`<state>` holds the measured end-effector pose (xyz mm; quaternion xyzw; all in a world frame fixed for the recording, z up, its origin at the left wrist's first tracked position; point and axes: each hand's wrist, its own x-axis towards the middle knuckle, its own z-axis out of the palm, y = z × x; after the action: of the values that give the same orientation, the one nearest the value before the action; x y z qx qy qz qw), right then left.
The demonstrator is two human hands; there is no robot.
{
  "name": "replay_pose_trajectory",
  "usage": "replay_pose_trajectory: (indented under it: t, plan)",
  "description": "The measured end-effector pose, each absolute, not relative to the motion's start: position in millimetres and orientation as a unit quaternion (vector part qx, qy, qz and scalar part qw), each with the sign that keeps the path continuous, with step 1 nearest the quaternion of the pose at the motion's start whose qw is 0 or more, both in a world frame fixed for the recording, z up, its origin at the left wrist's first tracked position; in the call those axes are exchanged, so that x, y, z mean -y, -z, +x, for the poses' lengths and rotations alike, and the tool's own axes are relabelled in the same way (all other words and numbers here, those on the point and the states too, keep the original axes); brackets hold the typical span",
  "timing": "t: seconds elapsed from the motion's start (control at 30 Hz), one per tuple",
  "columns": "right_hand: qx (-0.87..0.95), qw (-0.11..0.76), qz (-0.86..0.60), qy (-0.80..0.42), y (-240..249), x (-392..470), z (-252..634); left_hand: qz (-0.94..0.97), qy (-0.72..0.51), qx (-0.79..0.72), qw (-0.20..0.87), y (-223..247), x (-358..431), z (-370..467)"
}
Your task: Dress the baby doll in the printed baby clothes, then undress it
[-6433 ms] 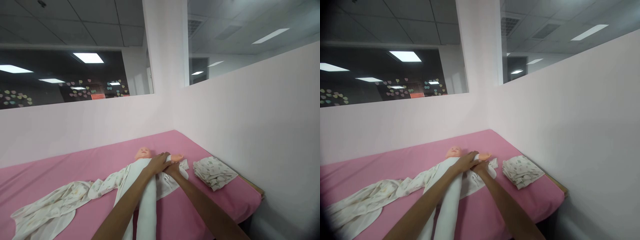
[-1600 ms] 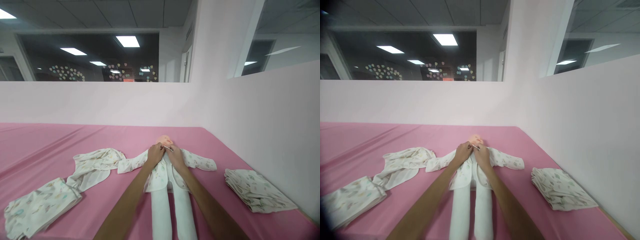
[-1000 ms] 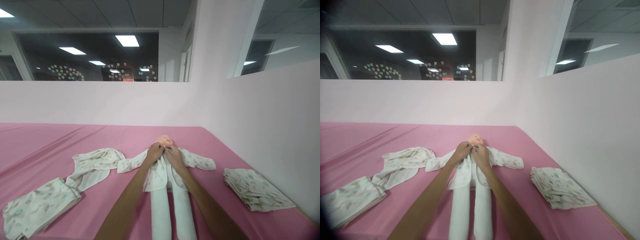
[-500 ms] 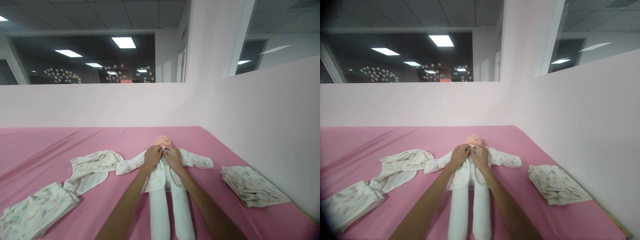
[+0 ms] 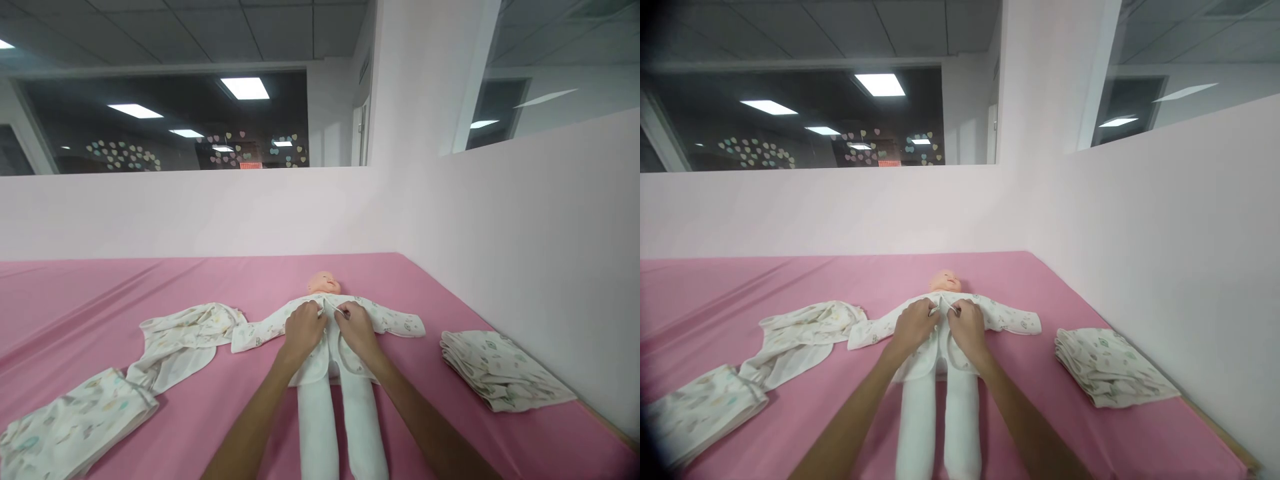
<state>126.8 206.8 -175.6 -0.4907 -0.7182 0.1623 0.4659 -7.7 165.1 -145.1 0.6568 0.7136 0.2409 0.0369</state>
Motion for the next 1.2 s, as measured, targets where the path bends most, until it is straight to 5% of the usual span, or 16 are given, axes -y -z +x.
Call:
replay_pose_trajectory:
  t: [0.57,1.2]
  plan:
    - [0.560,0.576,-0.408,-0.434,168,-185,128,0.658,-0.262,-0.705,-0.031,150,-165,-12]
    - [0.470,0.641,-0.439,-0.419,164,-191,124,0.674,-0.305,-0.669,-0.072,159,-177,-14]
